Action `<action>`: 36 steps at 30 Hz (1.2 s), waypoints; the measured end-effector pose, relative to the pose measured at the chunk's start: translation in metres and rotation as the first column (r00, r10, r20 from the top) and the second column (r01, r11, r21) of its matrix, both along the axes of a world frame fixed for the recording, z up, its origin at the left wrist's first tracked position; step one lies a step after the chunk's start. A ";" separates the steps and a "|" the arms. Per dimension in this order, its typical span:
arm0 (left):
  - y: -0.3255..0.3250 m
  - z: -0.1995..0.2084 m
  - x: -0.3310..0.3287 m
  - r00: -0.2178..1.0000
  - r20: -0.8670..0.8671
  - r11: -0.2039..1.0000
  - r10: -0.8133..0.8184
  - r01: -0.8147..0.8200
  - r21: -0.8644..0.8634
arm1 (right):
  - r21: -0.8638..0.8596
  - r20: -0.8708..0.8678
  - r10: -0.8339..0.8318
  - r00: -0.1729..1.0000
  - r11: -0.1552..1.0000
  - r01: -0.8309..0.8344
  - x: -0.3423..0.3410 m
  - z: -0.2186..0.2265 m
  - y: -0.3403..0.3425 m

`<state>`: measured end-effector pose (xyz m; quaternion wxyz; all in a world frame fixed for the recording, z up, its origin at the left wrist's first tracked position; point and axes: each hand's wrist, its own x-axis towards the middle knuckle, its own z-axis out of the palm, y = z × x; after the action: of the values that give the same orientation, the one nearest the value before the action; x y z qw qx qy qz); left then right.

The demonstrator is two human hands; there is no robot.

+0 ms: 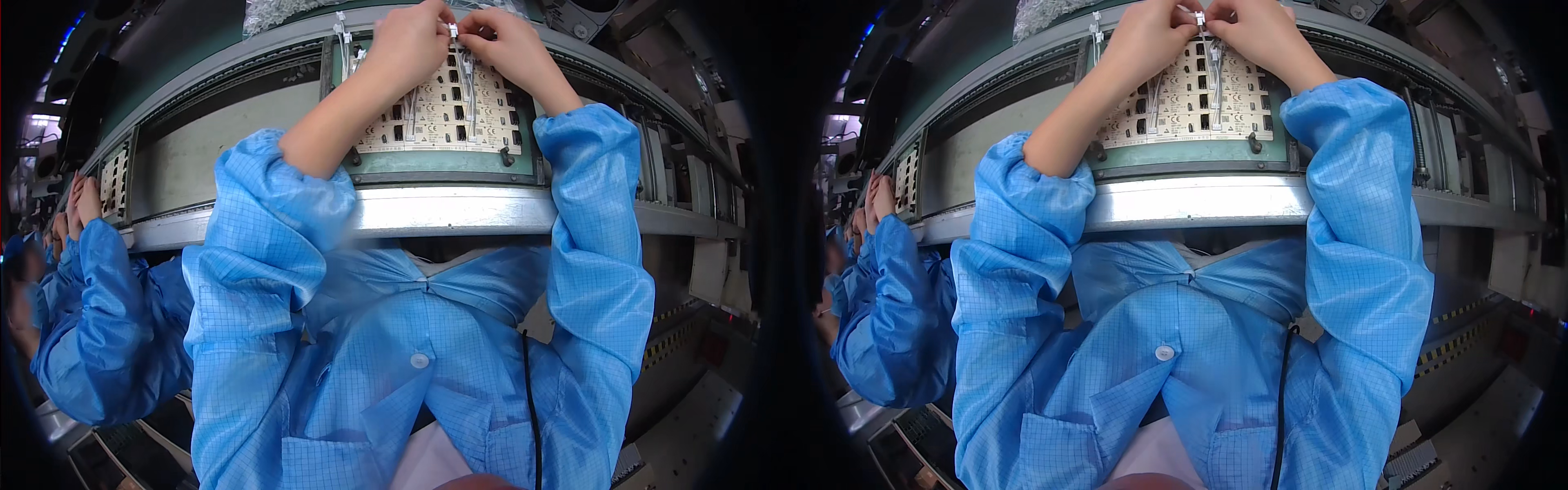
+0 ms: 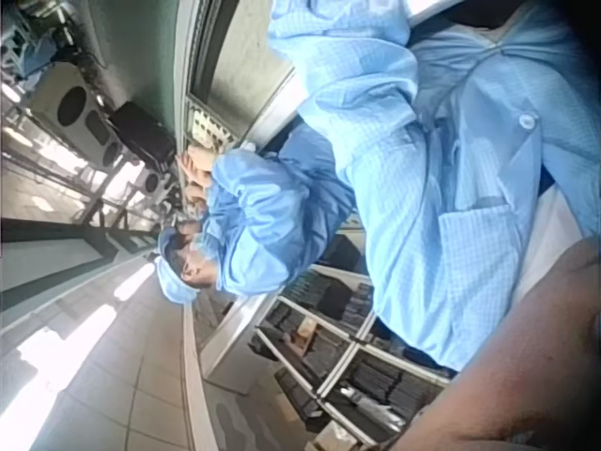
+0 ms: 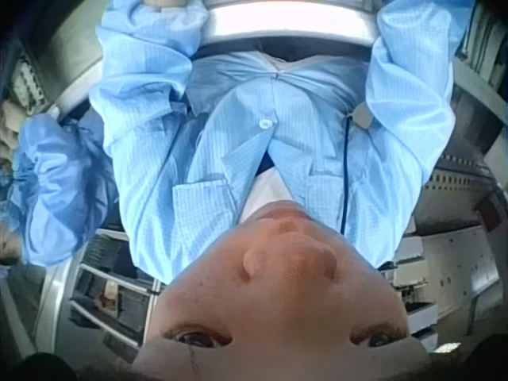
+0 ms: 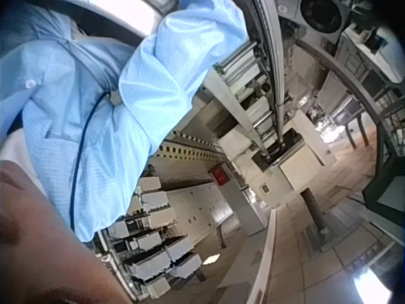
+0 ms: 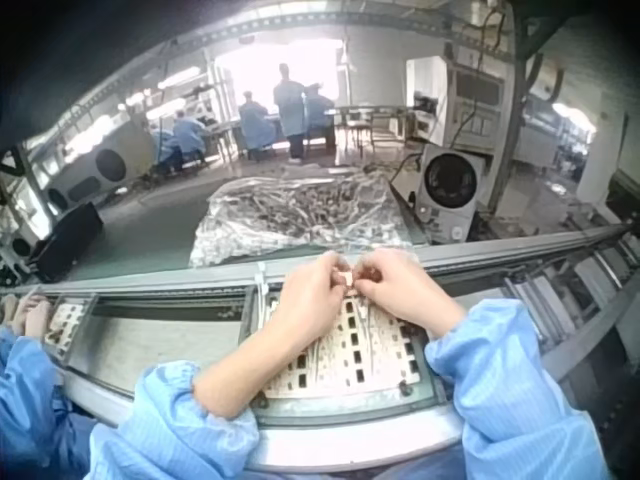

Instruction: Manually installing components and wiring on circuit boards on an assembly line.

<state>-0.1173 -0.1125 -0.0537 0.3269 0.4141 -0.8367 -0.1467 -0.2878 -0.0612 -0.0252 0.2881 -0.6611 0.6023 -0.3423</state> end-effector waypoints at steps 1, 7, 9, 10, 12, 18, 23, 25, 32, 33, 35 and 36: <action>0.001 0.004 0.001 1.000 -0.005 1.000 -0.005 0.005 -0.002 | -0.113 -0.078 0.036 0.996 0.993 -0.045 -0.004 -0.005 -0.001; -0.013 0.004 0.018 0.998 0.030 0.999 -0.047 0.047 -0.010 | -0.534 -0.338 0.071 0.938 0.807 -0.253 -0.002 -0.009 -0.005; -0.014 0.014 0.022 0.999 0.032 0.963 -0.020 0.028 -0.268 | -0.512 -0.358 0.080 0.931 0.816 -0.267 0.005 0.000 0.004; -0.017 0.022 0.030 0.999 0.030 0.962 -0.015 0.022 -0.272 | -0.489 -0.374 0.087 0.923 0.827 -0.276 0.009 0.005 0.008; -0.018 0.057 0.051 0.999 -0.008 0.995 0.052 -0.053 -0.080 | -0.481 -0.371 0.070 0.926 0.838 -0.256 0.003 0.007 0.014; 0.009 0.080 0.114 0.895 0.315 0.942 0.316 -0.336 0.011 | -0.525 -0.353 0.025 0.935 0.822 -0.220 0.010 0.014 0.018; 0.006 0.057 0.105 0.997 -0.016 0.997 -0.076 0.076 0.029 | -0.545 -0.400 -0.016 0.916 0.808 -0.224 0.010 0.022 0.015; 0.006 0.056 0.090 0.993 -0.104 0.963 0.058 -0.029 0.266 | -0.532 -0.382 0.012 0.924 0.815 -0.230 0.010 0.020 0.012; 0.010 0.066 0.086 0.999 -0.017 0.949 0.033 -0.026 0.315 | -0.515 -0.413 -0.003 0.911 0.825 -0.231 0.036 0.028 0.009; 0.008 0.065 0.084 1.000 -0.016 0.954 0.021 -0.015 0.301 | -0.528 -0.408 -0.012 0.913 0.819 -0.225 0.040 0.026 0.003; 0.008 0.063 0.079 1.000 -0.009 0.955 -0.004 0.007 0.296 | -0.535 -0.398 -0.030 0.917 0.820 -0.206 0.047 0.023 -0.010; 0.009 0.059 0.080 0.998 -0.062 0.961 0.026 -0.008 0.278 | -0.496 -0.398 0.026 0.917 0.835 -0.239 0.054 0.020 -0.020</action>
<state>-0.0371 -0.1035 0.0050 0.2939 0.4581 -0.7933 -0.2730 -0.2334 -0.0814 -0.0056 -0.0049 -0.8085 0.4786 -0.3423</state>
